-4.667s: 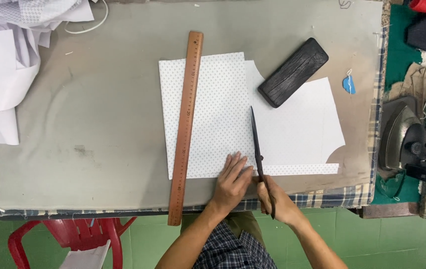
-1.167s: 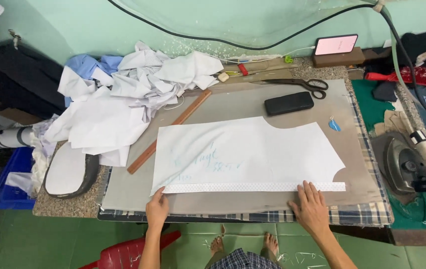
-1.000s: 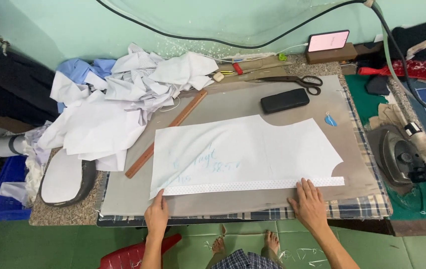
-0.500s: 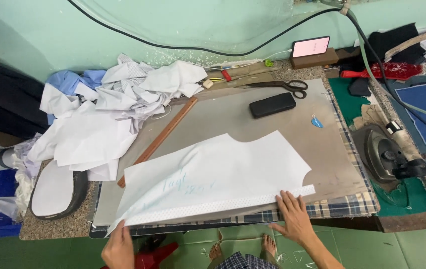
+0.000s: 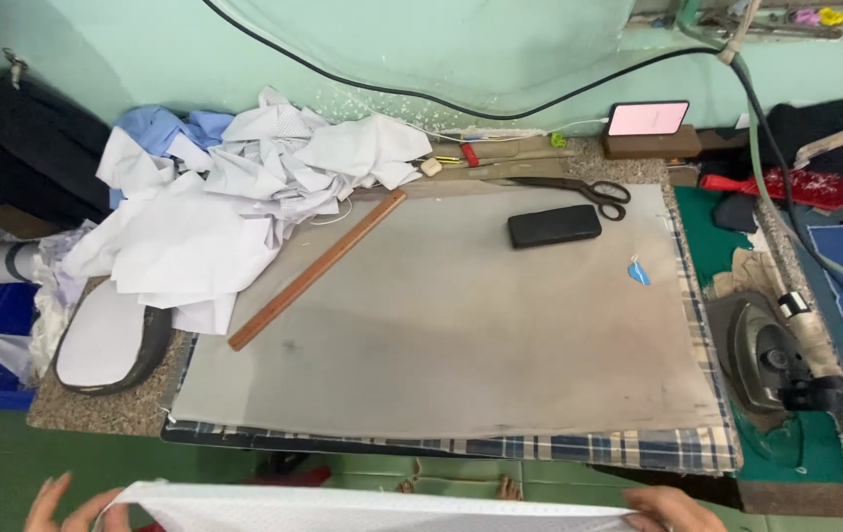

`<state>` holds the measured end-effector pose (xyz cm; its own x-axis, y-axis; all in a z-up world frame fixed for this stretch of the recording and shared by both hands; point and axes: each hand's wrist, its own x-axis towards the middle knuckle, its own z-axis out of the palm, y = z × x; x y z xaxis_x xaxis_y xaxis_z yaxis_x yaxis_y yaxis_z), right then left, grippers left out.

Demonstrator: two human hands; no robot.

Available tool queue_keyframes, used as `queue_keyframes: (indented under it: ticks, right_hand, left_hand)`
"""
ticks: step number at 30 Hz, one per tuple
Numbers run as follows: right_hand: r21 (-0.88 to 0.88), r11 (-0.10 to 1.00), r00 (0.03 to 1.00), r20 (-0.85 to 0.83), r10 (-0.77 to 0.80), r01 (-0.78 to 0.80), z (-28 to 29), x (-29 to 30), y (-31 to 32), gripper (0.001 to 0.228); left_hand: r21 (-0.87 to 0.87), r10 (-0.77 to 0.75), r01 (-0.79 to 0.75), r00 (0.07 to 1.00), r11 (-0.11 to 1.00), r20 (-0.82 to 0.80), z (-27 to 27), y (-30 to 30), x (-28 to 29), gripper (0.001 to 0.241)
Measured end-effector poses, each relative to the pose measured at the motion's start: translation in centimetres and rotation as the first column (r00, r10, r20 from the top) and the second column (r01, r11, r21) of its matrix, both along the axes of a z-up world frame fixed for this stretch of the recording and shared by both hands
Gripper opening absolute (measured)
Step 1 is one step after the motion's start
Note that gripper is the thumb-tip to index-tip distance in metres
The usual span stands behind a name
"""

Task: A person is seen cutting fabric with scissors, ironing the pieces to remove wrinkles, and then marking measurements on the fabric using a ruler and chalk.

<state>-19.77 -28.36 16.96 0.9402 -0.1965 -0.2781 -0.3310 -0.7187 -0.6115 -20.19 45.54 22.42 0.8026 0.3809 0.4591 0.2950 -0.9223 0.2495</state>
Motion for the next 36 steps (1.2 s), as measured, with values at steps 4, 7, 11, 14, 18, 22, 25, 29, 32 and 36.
queue_keyframes:
  ticks: [4, 7, 11, 14, 18, 22, 25, 29, 32, 36]
  right_hand:
    - [-0.141, 0.985, 0.995, -0.030, 0.094, -0.097, 0.3, 1.8, -5.4, 0.015]
    - [-0.088, 0.996, 0.996, 0.085, 0.021, -0.014, 3.3, 3.0, -5.3, 0.021]
    - [-0.047, 0.971, 0.894, 0.383, 0.233, -0.233, 0.2, 5.8, -7.7, 0.019]
    - [-0.041, 0.972, 0.856, 0.467, 0.224, -0.232, -2.0, 7.8, -7.6, 0.018]
    - [-0.081, 0.960, 0.809, 0.521, 0.270, -0.269, -3.0, 11.7, -6.2, 0.015]
    - [-0.046, 0.953, 0.854, 0.432, 0.290, -0.300, -2.5, 14.4, -5.0, 0.025]
    - [0.032, 0.913, 0.884, 0.267, 0.384, -0.406, -0.7, 15.7, -3.6, 0.041]
    - [-0.122, 0.940, 0.919, 0.203, 0.339, -0.320, -3.3, 13.8, -3.6, 0.020]
    - [-0.007, 0.943, 0.929, 0.166, 0.330, -0.333, -5.7, 10.7, -4.6, 0.019]
    - [0.374, 0.885, 0.871, -0.290, 0.397, -0.279, -1.0, 8.9, -5.5, 0.035]
  left_hand:
    - [-0.320, -0.148, 0.176, 0.983, 0.931, 0.110, 5.3, -12.5, 4.3, 0.017]
    - [-0.648, 0.088, -0.076, 0.996, 0.758, -0.013, 5.2, -16.6, 5.6, 0.019]
    - [-0.658, 0.114, 0.135, 0.940, 0.741, 0.320, -3.7, -12.0, 5.7, 0.009]
    - [-0.576, 0.163, 0.029, 0.946, 0.817, 0.279, -5.2, -11.9, 7.1, 0.011]
    - [-0.567, 0.192, 0.003, 0.939, 0.823, 0.285, -6.7, -11.5, 11.8, 0.013]
    - [-0.543, 0.206, -0.077, 0.962, 0.836, 0.180, -6.1, -10.8, 18.3, 0.006]
    - [-0.553, 0.093, 0.078, 0.957, 0.830, 0.274, -7.8, -9.0, 22.1, 0.006]
    - [-0.657, 0.105, 0.052, 0.975, 0.752, 0.197, -7.6, -8.3, 22.0, 0.010]
    - [-0.713, 0.152, -0.021, 0.981, 0.701, 0.121, -7.4, -8.2, 18.6, 0.011]
    - [-0.686, 0.365, -0.186, 0.923, 0.704, 0.125, -10.5, -5.4, 13.1, 0.006]
